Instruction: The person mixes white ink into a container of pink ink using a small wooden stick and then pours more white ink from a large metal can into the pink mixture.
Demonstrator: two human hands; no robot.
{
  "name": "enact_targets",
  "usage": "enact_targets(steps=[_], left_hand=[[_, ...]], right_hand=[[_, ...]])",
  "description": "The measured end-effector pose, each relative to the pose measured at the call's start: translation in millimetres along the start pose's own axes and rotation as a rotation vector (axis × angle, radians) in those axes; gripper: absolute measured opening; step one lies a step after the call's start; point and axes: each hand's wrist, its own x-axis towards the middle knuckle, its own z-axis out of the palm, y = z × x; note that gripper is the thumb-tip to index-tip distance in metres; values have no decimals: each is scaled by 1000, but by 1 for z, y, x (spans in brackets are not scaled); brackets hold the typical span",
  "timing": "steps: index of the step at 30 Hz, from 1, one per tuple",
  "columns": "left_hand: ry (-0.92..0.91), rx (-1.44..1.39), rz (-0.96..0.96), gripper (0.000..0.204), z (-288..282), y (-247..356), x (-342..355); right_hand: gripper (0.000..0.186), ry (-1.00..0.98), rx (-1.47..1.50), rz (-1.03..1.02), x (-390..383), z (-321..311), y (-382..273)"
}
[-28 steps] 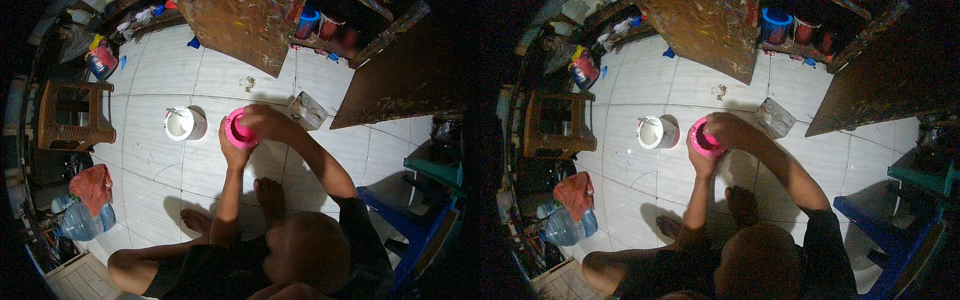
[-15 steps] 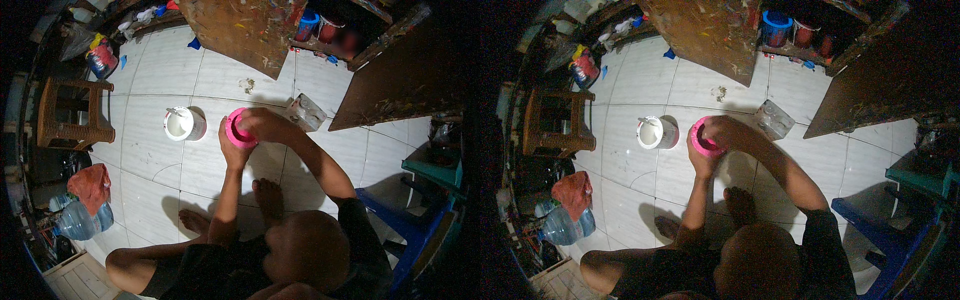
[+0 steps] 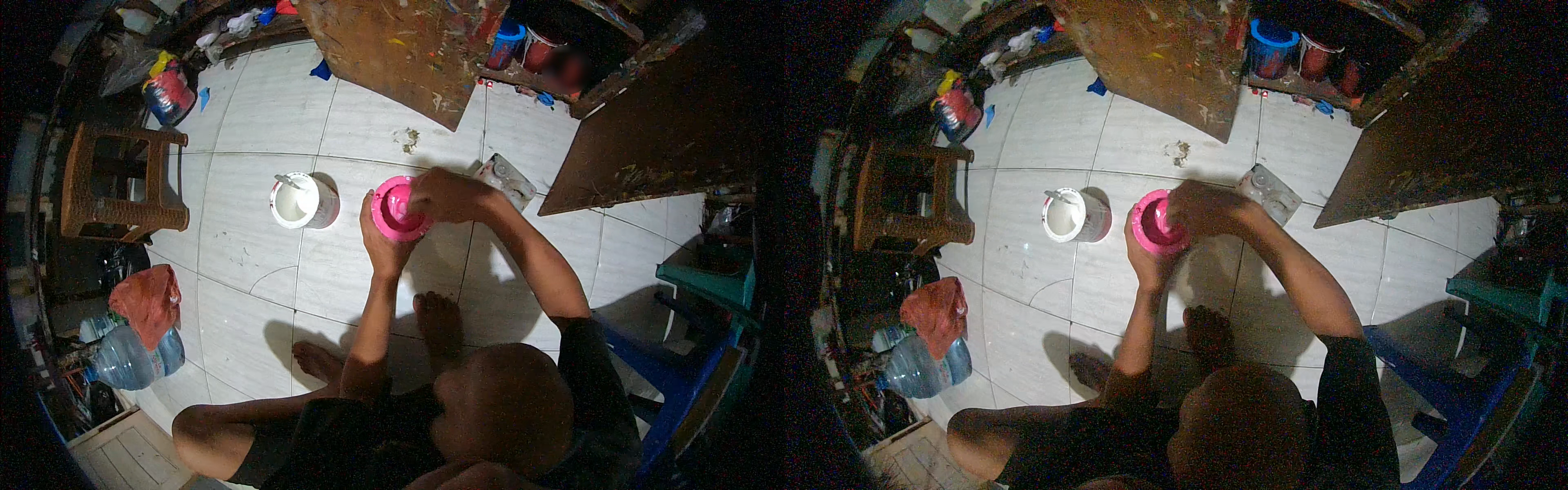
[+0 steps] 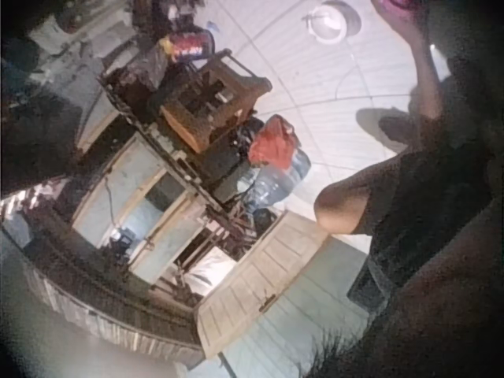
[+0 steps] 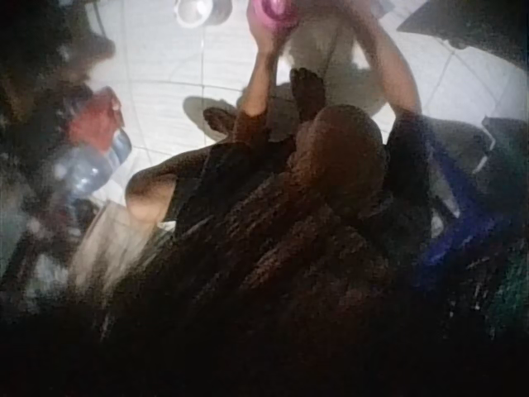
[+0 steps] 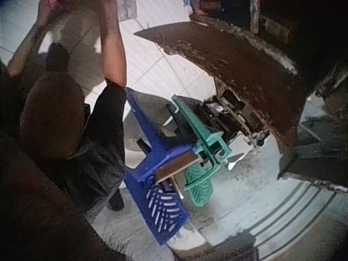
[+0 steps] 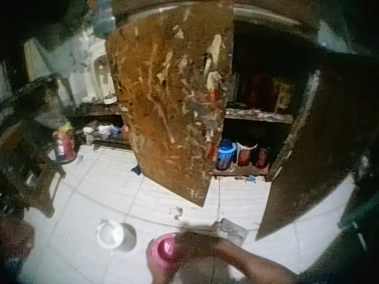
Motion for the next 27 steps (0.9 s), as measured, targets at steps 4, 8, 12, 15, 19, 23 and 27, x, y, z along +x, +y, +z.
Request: enact_targets(steps=[4, 8, 12, 15, 19, 23, 27], left_hand=[[-163, 12, -60, 99, 3, -12, 1], [-58, 39, -46, 98, 2, -3, -3], [32, 87, 40, 92, 1, 0, -4], [-36, 64, 44, 93, 5, -7, 0], [-8, 11, 6, 86, 3, 5, 1], [-15, -13, -25, 82, -3, 5, 4], [-14, -40, -18, 80, 7, 3, 2]], right_hand=[[12, 236, 59, -52, 1, 18, 1], [14, -52, -46, 33, 0, -4, -4], [16, 16, 10, 13, 0, -4, -9], [18, 259, 60, -55, 1, 11, -1], [16, 190, 74, -56, -2, 8, 0], [14, 157, 146, -19, 0, -11, -21], [14, 162, 162, 224, -20, -14, -18]])
